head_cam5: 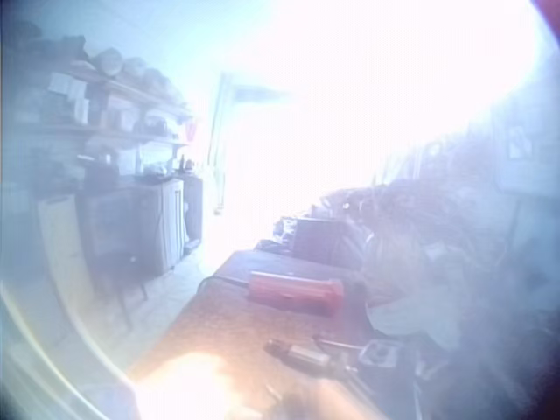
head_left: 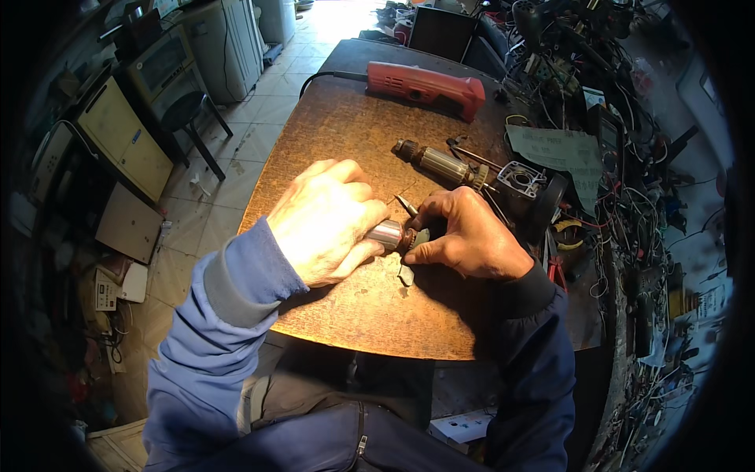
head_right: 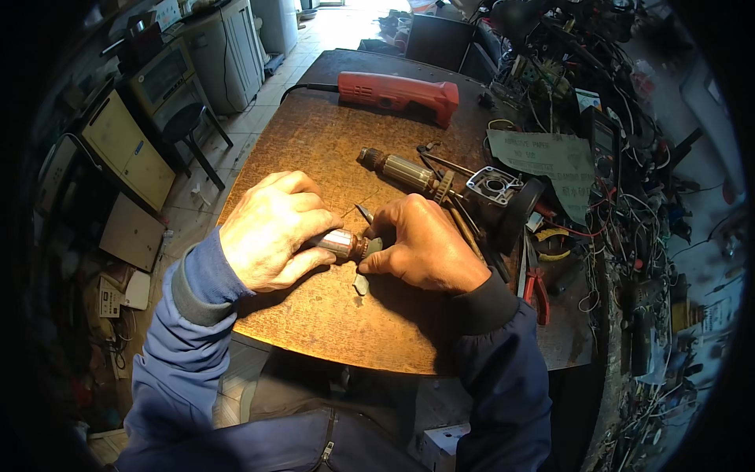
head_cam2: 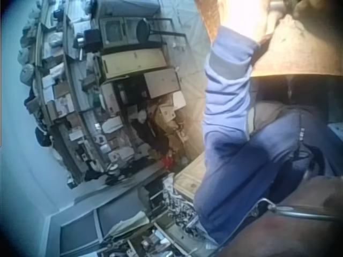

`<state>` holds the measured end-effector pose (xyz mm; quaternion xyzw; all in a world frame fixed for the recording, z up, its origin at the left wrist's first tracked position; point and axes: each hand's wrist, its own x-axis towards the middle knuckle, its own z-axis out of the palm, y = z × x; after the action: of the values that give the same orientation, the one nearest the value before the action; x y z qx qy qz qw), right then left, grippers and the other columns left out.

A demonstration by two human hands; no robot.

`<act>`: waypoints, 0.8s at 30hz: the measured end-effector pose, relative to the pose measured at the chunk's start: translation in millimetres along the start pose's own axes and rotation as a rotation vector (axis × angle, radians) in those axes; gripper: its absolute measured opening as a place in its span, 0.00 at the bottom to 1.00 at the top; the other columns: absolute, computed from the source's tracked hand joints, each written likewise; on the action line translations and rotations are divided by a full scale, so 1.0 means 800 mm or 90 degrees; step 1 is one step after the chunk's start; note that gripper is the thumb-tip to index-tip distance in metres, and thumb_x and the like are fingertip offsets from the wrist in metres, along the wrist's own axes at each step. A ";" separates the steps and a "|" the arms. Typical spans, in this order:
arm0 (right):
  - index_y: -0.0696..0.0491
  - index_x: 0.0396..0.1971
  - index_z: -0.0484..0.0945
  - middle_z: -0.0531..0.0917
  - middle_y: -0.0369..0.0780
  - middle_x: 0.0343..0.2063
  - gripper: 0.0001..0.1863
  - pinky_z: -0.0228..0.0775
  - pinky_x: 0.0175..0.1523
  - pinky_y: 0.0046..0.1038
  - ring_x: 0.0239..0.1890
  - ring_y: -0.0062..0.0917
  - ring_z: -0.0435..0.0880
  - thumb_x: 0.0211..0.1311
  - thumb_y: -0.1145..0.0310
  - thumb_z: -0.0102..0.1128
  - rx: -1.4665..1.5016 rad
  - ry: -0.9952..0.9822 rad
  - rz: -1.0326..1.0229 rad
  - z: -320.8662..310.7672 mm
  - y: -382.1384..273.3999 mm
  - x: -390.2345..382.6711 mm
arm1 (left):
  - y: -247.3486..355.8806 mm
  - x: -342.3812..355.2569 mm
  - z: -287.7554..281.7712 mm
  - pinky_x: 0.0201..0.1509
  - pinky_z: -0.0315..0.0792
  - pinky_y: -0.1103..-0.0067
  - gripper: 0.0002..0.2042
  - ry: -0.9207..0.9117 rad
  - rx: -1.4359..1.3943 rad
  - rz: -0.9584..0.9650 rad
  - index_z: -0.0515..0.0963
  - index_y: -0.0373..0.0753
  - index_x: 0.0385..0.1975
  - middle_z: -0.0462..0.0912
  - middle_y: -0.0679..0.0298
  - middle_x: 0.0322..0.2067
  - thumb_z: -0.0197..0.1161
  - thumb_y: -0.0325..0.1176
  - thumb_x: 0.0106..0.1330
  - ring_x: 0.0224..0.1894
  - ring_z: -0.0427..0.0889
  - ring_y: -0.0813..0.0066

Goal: The person uses a small metal file to smooth the surface of a cylindrical motor component, then uses a wooden stick to apply a substance to the same part. The work is performed on a cluttered workbench with various tools and parts visible.

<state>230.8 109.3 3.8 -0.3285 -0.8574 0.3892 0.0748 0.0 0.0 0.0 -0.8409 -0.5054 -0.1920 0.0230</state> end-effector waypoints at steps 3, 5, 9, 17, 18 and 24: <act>0.64 0.42 0.91 0.89 0.50 0.26 0.22 0.79 0.39 0.34 0.29 0.29 0.87 0.48 0.69 0.88 0.061 -0.009 0.044 0.000 -0.001 -0.002 | 0.001 0.000 0.008 0.57 0.76 0.59 0.20 0.050 -0.011 0.016 0.87 0.41 0.44 0.86 0.61 0.38 0.83 0.38 0.52 0.51 0.83 0.54; 0.65 0.41 0.91 0.88 0.49 0.26 0.22 0.78 0.38 0.34 0.28 0.28 0.87 0.48 0.70 0.88 0.058 0.006 0.023 0.001 0.011 -0.002 | 0.003 0.001 0.013 0.57 0.76 0.60 0.20 0.066 -0.009 0.015 0.87 0.41 0.44 0.86 0.61 0.38 0.83 0.37 0.52 0.51 0.83 0.54; 0.65 0.41 0.91 0.88 0.50 0.25 0.21 0.78 0.36 0.35 0.27 0.29 0.87 0.49 0.70 0.87 0.031 -0.006 0.010 -0.001 0.008 -0.001 | 0.005 0.003 0.010 0.56 0.77 0.59 0.20 0.060 -0.011 0.006 0.87 0.39 0.44 0.86 0.60 0.39 0.82 0.39 0.54 0.51 0.83 0.53; 0.65 0.41 0.91 0.89 0.52 0.26 0.20 0.79 0.37 0.36 0.28 0.32 0.89 0.50 0.70 0.86 0.006 0.013 -0.014 0.002 0.006 -0.004 | 0.001 0.000 0.007 0.53 0.76 0.59 0.20 -0.002 0.011 -0.002 0.87 0.38 0.44 0.87 0.57 0.39 0.81 0.42 0.55 0.49 0.84 0.53; 0.66 0.41 0.91 0.89 0.52 0.26 0.21 0.79 0.37 0.36 0.28 0.32 0.89 0.50 0.70 0.86 0.012 0.009 -0.004 0.002 0.005 -0.003 | 0.001 0.002 0.004 0.53 0.76 0.60 0.20 0.000 -0.001 -0.006 0.87 0.39 0.44 0.87 0.57 0.39 0.81 0.43 0.56 0.49 0.84 0.53; 0.66 0.41 0.91 0.89 0.52 0.26 0.21 0.79 0.37 0.36 0.28 0.32 0.89 0.49 0.70 0.87 0.047 0.005 0.010 0.002 0.006 -0.003 | 0.007 0.004 0.006 0.54 0.75 0.60 0.20 0.054 0.004 -0.008 0.87 0.38 0.43 0.88 0.57 0.38 0.81 0.45 0.58 0.48 0.84 0.54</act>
<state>234.3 109.6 -0.2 -0.3340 -0.8395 0.4196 0.0872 7.4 1.4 -2.4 -0.8287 -0.5099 -0.2260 0.0460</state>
